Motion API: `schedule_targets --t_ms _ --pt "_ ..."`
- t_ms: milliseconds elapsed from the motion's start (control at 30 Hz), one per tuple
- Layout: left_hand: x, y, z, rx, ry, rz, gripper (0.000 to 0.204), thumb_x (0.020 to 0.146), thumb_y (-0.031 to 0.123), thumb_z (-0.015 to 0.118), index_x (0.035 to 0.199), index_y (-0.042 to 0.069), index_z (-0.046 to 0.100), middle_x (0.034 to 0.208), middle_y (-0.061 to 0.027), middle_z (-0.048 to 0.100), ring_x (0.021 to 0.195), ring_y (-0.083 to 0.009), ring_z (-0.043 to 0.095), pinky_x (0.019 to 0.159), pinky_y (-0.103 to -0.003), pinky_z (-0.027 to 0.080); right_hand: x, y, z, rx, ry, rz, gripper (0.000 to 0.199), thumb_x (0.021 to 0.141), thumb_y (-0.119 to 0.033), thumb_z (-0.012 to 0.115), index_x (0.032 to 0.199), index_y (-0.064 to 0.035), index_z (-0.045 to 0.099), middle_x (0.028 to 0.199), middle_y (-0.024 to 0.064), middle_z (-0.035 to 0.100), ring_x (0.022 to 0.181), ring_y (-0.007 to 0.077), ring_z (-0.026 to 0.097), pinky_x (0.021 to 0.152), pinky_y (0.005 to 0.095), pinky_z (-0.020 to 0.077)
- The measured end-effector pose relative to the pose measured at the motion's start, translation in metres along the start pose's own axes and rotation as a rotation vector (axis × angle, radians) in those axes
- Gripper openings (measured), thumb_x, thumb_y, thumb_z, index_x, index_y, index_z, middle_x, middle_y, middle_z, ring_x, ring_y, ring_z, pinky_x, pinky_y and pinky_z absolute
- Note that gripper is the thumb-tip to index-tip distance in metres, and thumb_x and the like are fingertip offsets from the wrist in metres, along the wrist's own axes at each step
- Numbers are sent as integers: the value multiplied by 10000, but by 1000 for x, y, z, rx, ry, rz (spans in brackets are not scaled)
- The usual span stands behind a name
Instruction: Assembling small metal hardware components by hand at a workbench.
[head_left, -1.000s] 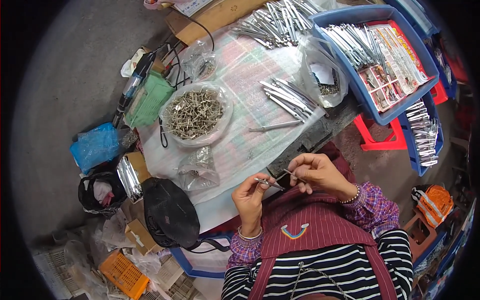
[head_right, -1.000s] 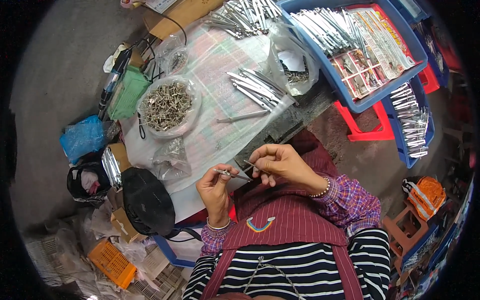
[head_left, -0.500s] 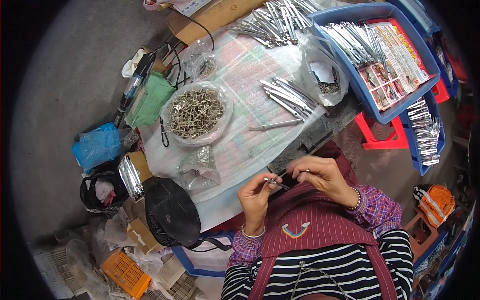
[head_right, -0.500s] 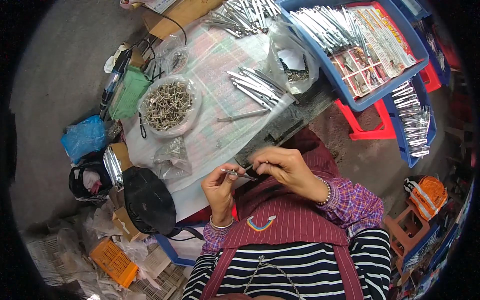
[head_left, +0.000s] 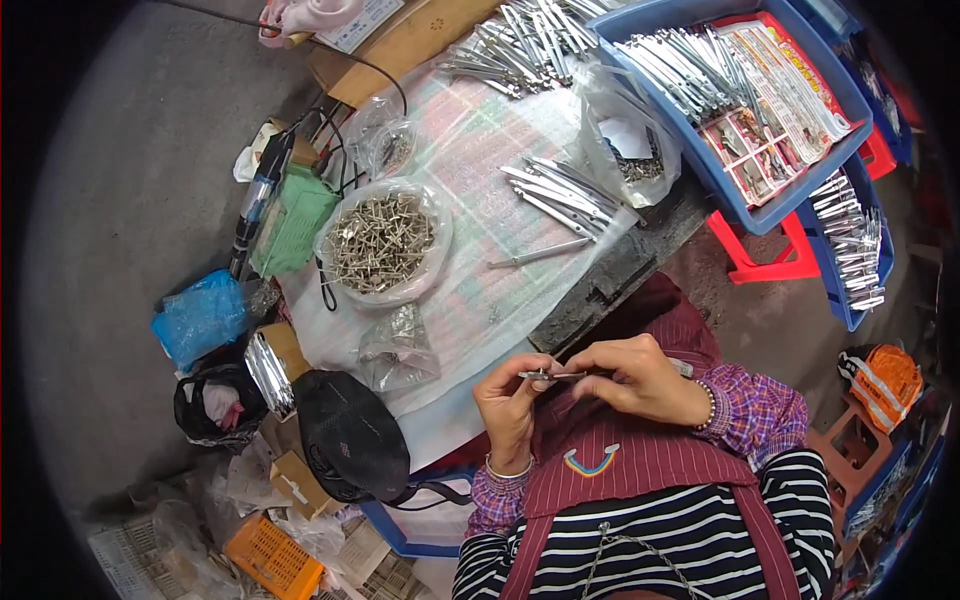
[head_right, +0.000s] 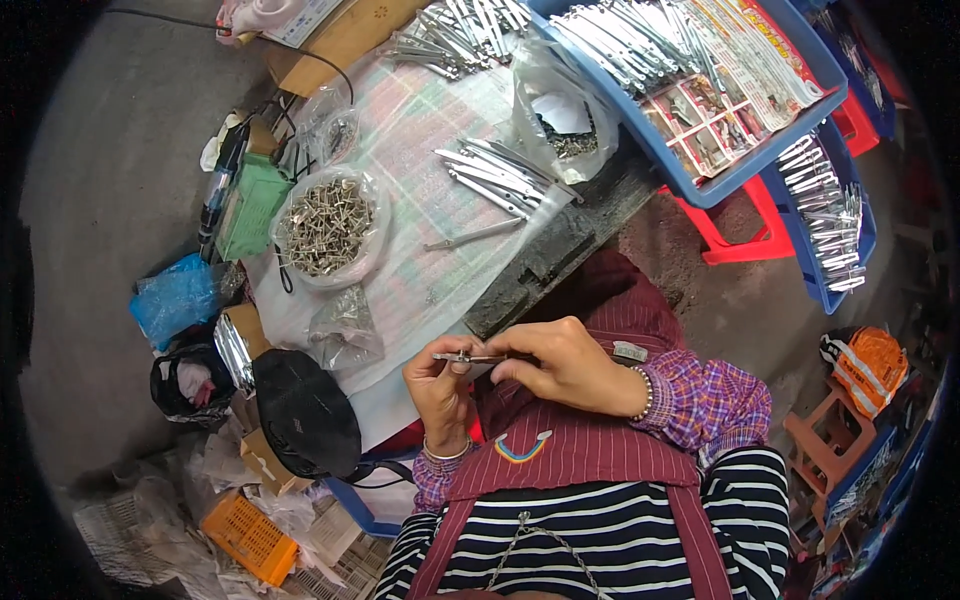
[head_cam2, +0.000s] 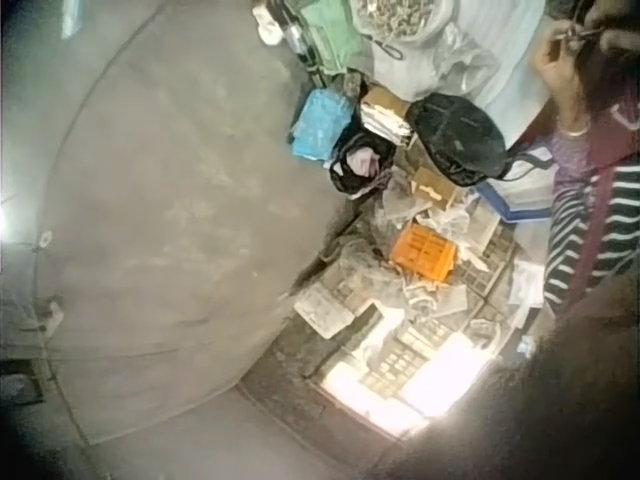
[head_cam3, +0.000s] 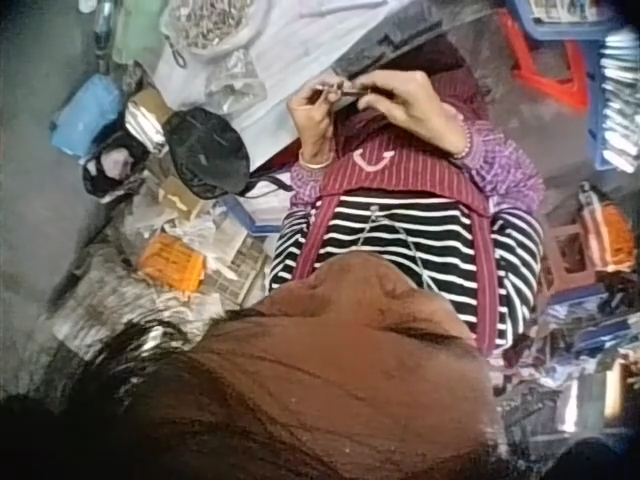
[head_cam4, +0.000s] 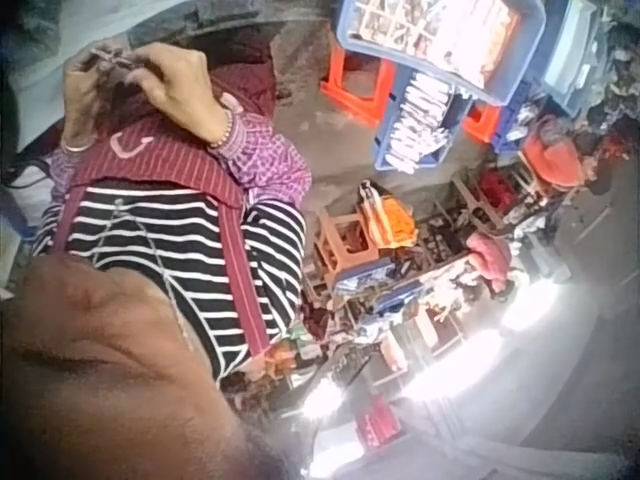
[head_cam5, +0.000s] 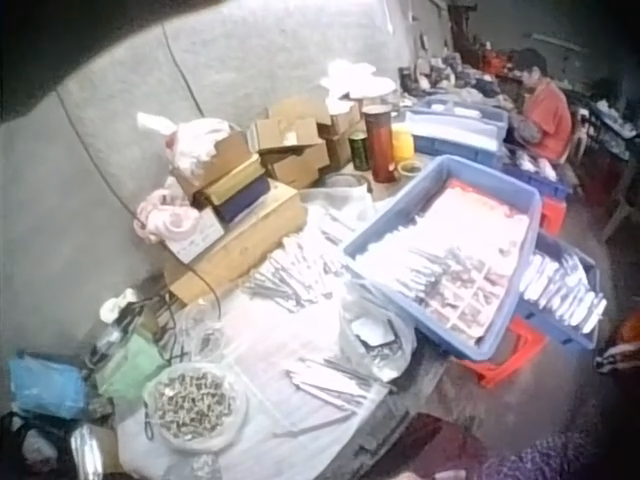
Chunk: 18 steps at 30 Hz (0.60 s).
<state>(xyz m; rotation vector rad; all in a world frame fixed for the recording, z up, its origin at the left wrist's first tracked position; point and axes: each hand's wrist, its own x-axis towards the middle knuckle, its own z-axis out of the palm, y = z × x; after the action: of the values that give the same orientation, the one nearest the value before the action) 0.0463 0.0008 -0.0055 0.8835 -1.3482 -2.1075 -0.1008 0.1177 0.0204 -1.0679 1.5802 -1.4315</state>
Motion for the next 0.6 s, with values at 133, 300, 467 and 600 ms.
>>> schedule_targets --t_ms 133,300,467,600 --pt "2 -1 -1 -50 -29 11 160 745 52 712 856 -41 645 804 -132 635 768 -227 608 736 -333 494 -1 3 2 7 18 -94 226 755 -70 688 970 -10 652 789 122 666 683 248 658 588 302 508" --pt "4 -1 -4 -22 -79 88 111 757 13 690 843 -43 647 814 -132 638 781 -220 610 727 -320 500 -2 6 6 26 68 -136 232 752 -45 693 976 2 654 760 101 673 671 211 670 585 278 514" --pt "5 -1 0 35 -60 128 133 733 26 714 826 -39 645 811 -121 629 793 -230 598 725 -324 487 -3 8 6 51 97 -73 210 749 -102 684 933 -8 643 813 134 649 713 288 639 604 341 499" --pt "9 -4 5 67 -46 190 210 700 112 758 815 -23 645 772 -104 589 778 -237 550 722 -352 459 1 16 13 -9 192 -102 167 753 -104 676 876 -2 624 769 126 618 693 292 615 592 358 481"
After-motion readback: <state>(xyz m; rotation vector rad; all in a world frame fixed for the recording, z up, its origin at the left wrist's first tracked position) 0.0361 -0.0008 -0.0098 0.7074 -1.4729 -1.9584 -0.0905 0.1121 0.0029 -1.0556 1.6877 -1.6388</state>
